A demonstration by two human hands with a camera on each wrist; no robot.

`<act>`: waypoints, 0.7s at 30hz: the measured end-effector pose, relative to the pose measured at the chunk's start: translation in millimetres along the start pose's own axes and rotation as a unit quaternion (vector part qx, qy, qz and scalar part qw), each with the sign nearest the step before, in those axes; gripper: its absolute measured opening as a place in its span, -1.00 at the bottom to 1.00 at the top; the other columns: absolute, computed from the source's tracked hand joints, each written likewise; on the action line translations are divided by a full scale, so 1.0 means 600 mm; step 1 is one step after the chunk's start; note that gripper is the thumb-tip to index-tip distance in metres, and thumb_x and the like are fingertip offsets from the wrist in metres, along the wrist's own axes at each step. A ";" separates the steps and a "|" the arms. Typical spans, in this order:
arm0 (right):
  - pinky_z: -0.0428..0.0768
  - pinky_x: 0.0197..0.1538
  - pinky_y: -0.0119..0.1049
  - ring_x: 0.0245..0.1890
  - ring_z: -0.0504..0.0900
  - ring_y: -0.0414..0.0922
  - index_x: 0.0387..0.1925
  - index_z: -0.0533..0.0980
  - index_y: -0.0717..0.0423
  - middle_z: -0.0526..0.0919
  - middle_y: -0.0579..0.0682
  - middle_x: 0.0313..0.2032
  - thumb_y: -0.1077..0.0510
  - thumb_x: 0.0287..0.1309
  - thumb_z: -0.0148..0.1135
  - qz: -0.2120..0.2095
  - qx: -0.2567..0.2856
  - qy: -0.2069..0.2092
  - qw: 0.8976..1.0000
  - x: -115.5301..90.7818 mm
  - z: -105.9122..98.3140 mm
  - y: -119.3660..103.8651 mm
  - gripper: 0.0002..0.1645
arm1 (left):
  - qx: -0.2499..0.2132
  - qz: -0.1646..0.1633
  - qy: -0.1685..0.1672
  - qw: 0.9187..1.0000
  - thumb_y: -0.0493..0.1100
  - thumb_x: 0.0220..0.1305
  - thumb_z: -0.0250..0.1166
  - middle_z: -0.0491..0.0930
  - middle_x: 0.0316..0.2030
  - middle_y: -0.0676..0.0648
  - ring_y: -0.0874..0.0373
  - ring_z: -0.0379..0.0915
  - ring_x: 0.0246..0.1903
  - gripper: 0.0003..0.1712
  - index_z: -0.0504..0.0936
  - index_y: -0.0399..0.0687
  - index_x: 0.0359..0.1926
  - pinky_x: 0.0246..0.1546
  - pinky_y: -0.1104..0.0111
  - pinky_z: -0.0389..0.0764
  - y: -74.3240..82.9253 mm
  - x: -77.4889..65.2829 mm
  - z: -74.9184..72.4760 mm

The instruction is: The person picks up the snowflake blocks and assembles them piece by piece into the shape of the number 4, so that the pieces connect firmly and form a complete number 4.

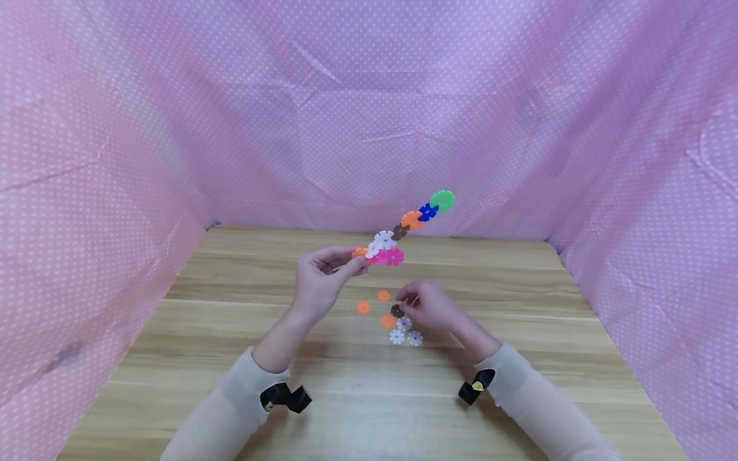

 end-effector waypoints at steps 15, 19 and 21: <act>0.71 -0.20 -0.47 -0.25 0.63 -0.26 -0.02 0.75 0.15 0.76 -0.05 -0.18 0.25 0.31 0.44 0.036 -0.011 -0.017 0.999 0.001 0.013 0.000 -0.77 | -0.014 0.010 0.001 1.000 -0.62 0.26 0.34 0.85 -0.31 0.12 0.26 0.82 -0.34 -0.73 0.58 -0.80 -0.05 -0.15 0.29 0.90 0.001 -0.003 0.002; 0.75 -0.15 -0.41 -0.22 0.65 -0.25 0.00 0.75 0.14 0.77 -0.05 -0.17 0.23 0.32 0.45 0.037 -0.015 -0.021 0.999 0.000 0.015 -0.004 -0.76 | -0.025 0.015 0.002 1.000 -0.65 0.26 0.32 0.85 -0.30 0.12 0.26 0.82 -0.34 -0.72 0.54 -0.85 -0.04 -0.15 0.29 0.90 0.001 -0.003 0.003; 0.74 -0.14 -0.40 -0.22 0.66 -0.24 -0.01 0.75 0.14 0.77 -0.04 -0.17 0.22 0.32 0.45 0.027 -0.023 -0.022 0.999 0.001 0.018 -0.004 -0.77 | -0.031 0.018 0.001 0.999 -0.66 0.25 0.31 0.85 -0.30 0.12 0.26 0.82 -0.34 -0.70 0.52 -0.88 -0.04 -0.15 0.28 0.90 0.000 -0.003 0.003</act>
Point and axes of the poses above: each hand's wrist, its own x-axis towards the middle knuckle, its own z-axis out of the palm, y = z × x, the point moved 1 cm from there along x, towards the middle knuckle
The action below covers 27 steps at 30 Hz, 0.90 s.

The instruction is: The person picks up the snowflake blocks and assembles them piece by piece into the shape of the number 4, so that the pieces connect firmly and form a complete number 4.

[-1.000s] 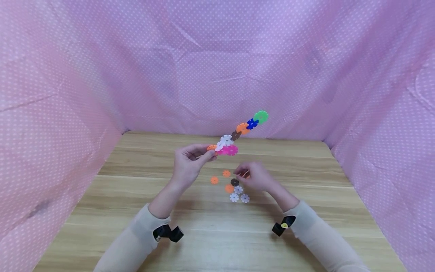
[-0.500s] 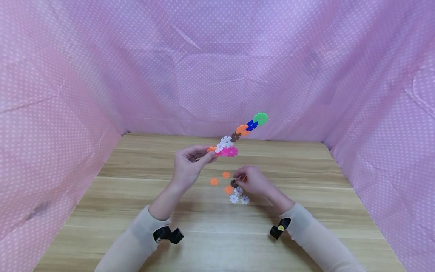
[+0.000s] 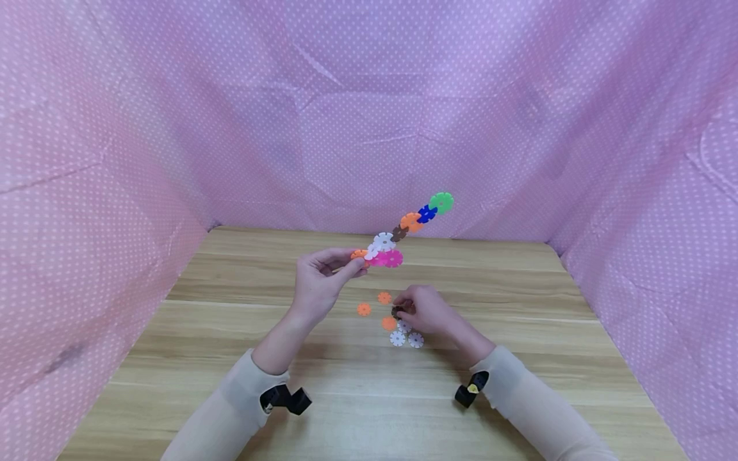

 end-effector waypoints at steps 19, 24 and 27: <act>0.69 -0.15 -0.41 -0.24 0.59 -0.22 -0.09 0.76 0.15 0.66 -0.04 -0.26 0.27 0.21 0.51 -0.015 -0.027 0.001 1.000 0.008 0.008 -0.008 -0.78 | -0.004 0.010 -0.003 1.000 -0.66 0.24 0.31 0.85 -0.29 0.10 0.25 0.82 -0.33 -0.71 0.52 -0.87 -0.04 -0.15 0.27 0.90 -0.001 -0.001 0.000; 0.72 -0.16 -0.41 -0.24 0.63 -0.23 -0.14 0.74 0.12 0.68 -0.07 -0.26 0.31 0.26 0.44 0.011 0.034 0.005 0.999 0.004 -0.001 -0.009 -0.84 | -0.006 0.010 0.000 1.000 -0.66 0.23 0.32 0.85 -0.29 0.09 0.24 0.83 -0.33 -0.76 0.60 -0.78 -0.08 -0.16 0.27 0.90 0.000 -0.001 -0.001; 0.78 -0.12 -0.38 -0.22 0.69 -0.21 -0.08 0.72 0.17 0.76 -0.05 -0.23 0.32 0.29 0.42 0.024 0.074 0.025 0.997 0.004 -0.015 -0.011 -0.82 | -0.007 0.008 0.003 1.000 -0.66 0.23 0.33 0.86 -0.29 0.08 0.23 0.83 -0.34 -0.78 0.63 -0.74 -0.08 -0.17 0.27 0.90 0.001 -0.002 -0.001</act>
Point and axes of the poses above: each hand's wrist, its own x-axis towards the middle knuckle, its own z-axis out of the palm, y = z × x, the point moved 1 cm from there along x, towards the middle knuckle
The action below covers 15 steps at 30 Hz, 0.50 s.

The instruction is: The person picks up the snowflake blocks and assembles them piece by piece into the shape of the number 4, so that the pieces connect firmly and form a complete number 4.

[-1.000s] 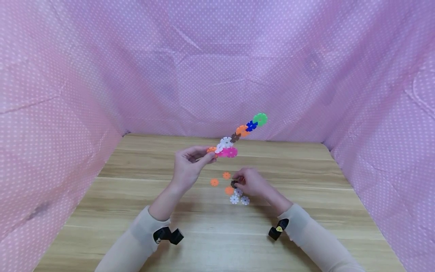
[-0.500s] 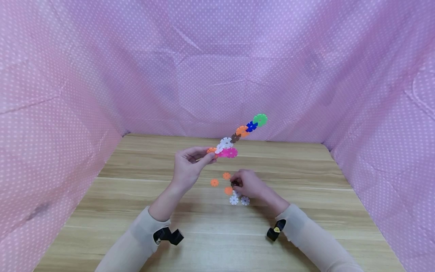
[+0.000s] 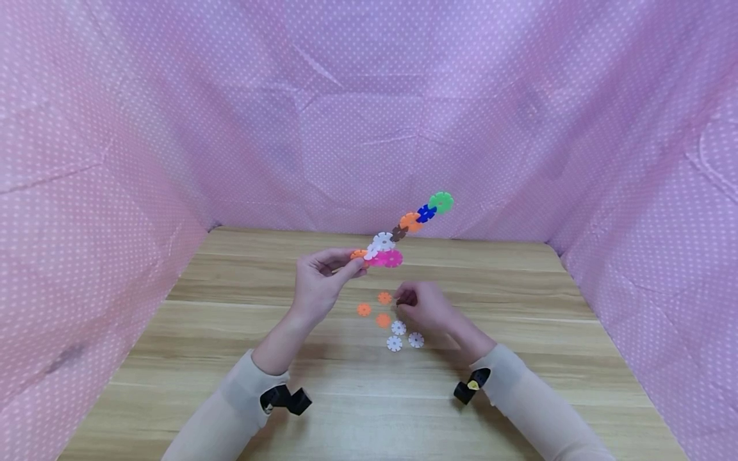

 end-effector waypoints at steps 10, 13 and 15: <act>0.87 -0.14 -0.30 -0.22 0.82 -0.05 -0.16 0.74 0.20 0.85 0.11 -0.24 0.32 0.28 0.47 -0.042 0.063 0.095 0.993 0.001 -0.059 -0.033 -0.89 | 0.001 -0.001 -0.004 1.000 -0.66 0.23 0.32 0.85 -0.30 0.10 0.24 0.82 -0.34 -0.71 0.52 -0.87 -0.05 -0.17 0.28 0.90 0.002 0.001 0.002; 0.89 -0.13 -0.28 -0.21 0.84 0.01 -0.15 0.74 0.23 0.85 0.17 -0.22 0.34 0.27 0.47 -0.055 0.101 0.123 0.986 -0.004 -0.074 -0.047 -0.87 | 0.000 0.000 -0.004 1.000 -0.66 0.23 0.32 0.85 -0.30 0.09 0.24 0.83 -0.34 -0.72 0.54 -0.85 -0.06 -0.17 0.28 0.90 0.001 0.001 0.002; 0.88 -0.13 -0.32 -0.20 0.85 0.02 -0.13 0.73 0.26 0.85 0.21 -0.21 0.35 0.27 0.46 -0.052 0.134 0.139 0.980 -0.007 -0.082 -0.056 -0.86 | 0.000 -0.001 -0.004 1.000 -0.66 0.23 0.33 0.85 -0.30 0.09 0.23 0.83 -0.34 -0.71 0.54 -0.85 -0.06 -0.17 0.28 0.90 0.001 0.001 0.002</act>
Point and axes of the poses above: each hand's wrist, its own x-axis towards the middle knuckle, its own z-axis out of the palm, y = z × x, the point moved 1 cm from there along x, towards the middle knuckle
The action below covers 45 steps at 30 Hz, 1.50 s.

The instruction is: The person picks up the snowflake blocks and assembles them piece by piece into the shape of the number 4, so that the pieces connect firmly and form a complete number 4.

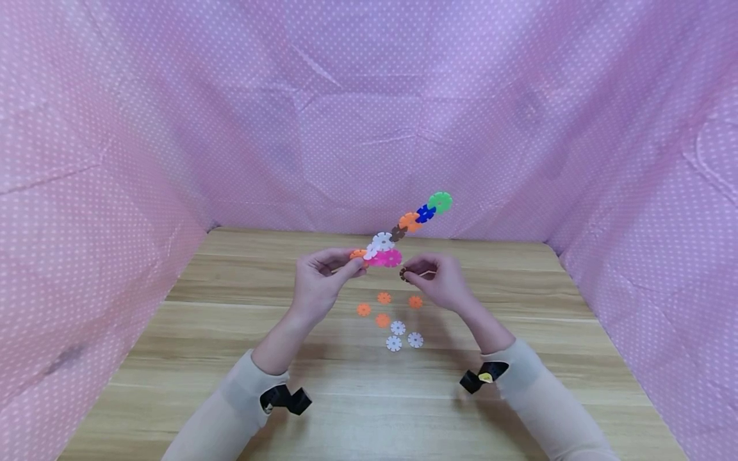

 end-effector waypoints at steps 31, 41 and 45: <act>0.82 -0.26 -0.48 -0.41 0.76 -0.27 -0.34 0.71 -0.06 0.84 -0.14 -0.35 0.50 0.43 0.10 0.121 0.338 -0.023 0.933 -0.013 -0.034 -0.088 -0.54 | -0.005 -0.025 -0.001 1.000 -0.62 0.25 0.35 0.86 -0.32 0.08 0.23 0.83 -0.33 -0.77 0.80 -0.35 -0.17 -0.13 0.29 0.89 -0.018 -0.009 -0.004; 0.82 -0.26 -0.48 -0.39 0.77 -0.26 -0.32 0.70 -0.09 0.81 -0.14 -0.36 0.50 0.43 0.11 0.112 0.333 -0.040 0.935 -0.014 -0.031 -0.086 -0.54 | 0.009 -0.018 -0.005 1.000 -0.60 0.24 0.37 0.85 -0.32 0.10 0.24 0.83 -0.34 -0.84 0.76 -0.50 -0.16 -0.13 0.28 0.89 -0.021 -0.011 -0.007; 0.83 -0.27 -0.47 -0.41 0.77 -0.26 -0.32 0.70 -0.09 0.82 -0.14 -0.36 0.52 0.40 0.13 0.107 0.327 -0.040 0.938 -0.014 -0.027 -0.086 -0.53 | 0.017 -0.020 -0.006 1.000 -0.58 0.25 0.38 0.85 -0.32 0.12 0.24 0.83 -0.34 -0.83 0.71 -0.61 -0.12 -0.12 0.27 0.89 -0.021 -0.014 -0.007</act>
Point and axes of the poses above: each hand's wrist, its own x-axis towards the middle knuckle, its own z-axis out of the palm, y = z × x, the point moved 1 cm from there along x, towards the middle knuckle
